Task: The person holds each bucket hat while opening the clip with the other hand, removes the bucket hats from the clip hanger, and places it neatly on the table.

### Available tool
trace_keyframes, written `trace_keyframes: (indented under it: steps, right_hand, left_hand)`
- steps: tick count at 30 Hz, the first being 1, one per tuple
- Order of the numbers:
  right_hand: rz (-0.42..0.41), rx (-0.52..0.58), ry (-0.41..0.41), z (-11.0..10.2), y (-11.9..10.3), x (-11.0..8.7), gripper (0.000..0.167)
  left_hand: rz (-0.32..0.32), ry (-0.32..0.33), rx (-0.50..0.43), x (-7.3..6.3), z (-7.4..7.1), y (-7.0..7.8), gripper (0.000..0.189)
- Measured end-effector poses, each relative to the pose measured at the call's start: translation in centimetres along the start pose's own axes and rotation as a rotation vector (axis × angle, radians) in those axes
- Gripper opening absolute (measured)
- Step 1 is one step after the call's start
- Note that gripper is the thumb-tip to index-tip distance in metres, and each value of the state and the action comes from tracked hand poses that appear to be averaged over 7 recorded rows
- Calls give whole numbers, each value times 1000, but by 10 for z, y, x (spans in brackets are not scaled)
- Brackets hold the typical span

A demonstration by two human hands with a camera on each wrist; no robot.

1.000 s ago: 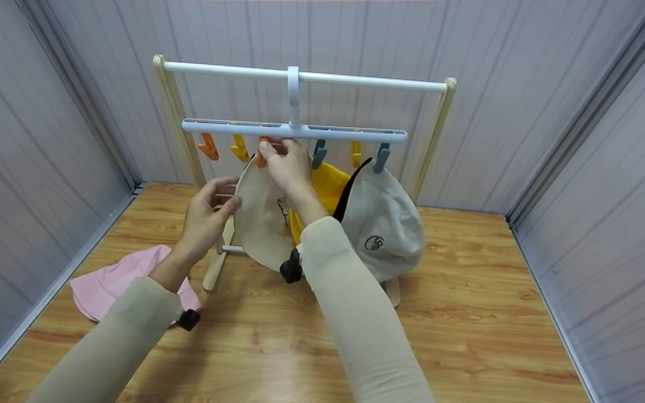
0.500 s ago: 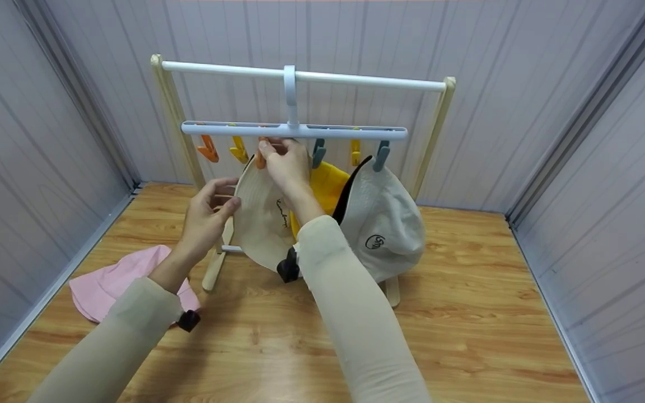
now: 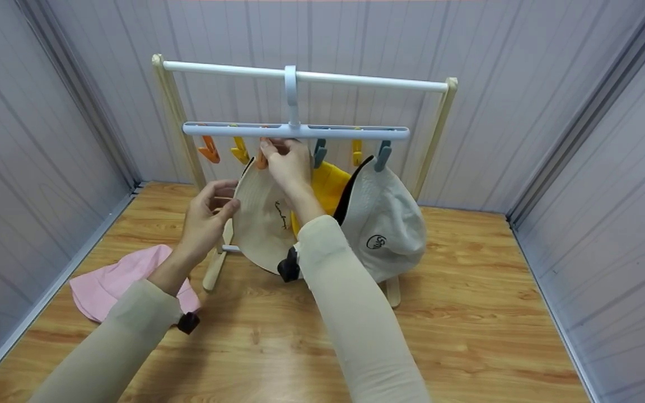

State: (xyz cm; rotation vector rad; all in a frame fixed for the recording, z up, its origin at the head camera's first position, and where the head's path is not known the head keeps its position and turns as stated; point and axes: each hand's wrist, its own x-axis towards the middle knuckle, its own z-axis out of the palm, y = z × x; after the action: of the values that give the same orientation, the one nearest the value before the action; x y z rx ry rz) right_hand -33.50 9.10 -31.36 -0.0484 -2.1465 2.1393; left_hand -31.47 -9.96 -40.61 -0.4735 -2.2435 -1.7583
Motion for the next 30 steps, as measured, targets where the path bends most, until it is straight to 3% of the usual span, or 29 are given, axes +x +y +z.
trace_keyframes:
  steps: [30]
  right_hand:
    - [18, -24, -13, -5, 3, 5, 29]
  left_hand:
    - [-13, 35, 1, -10, -16, -13, 31]
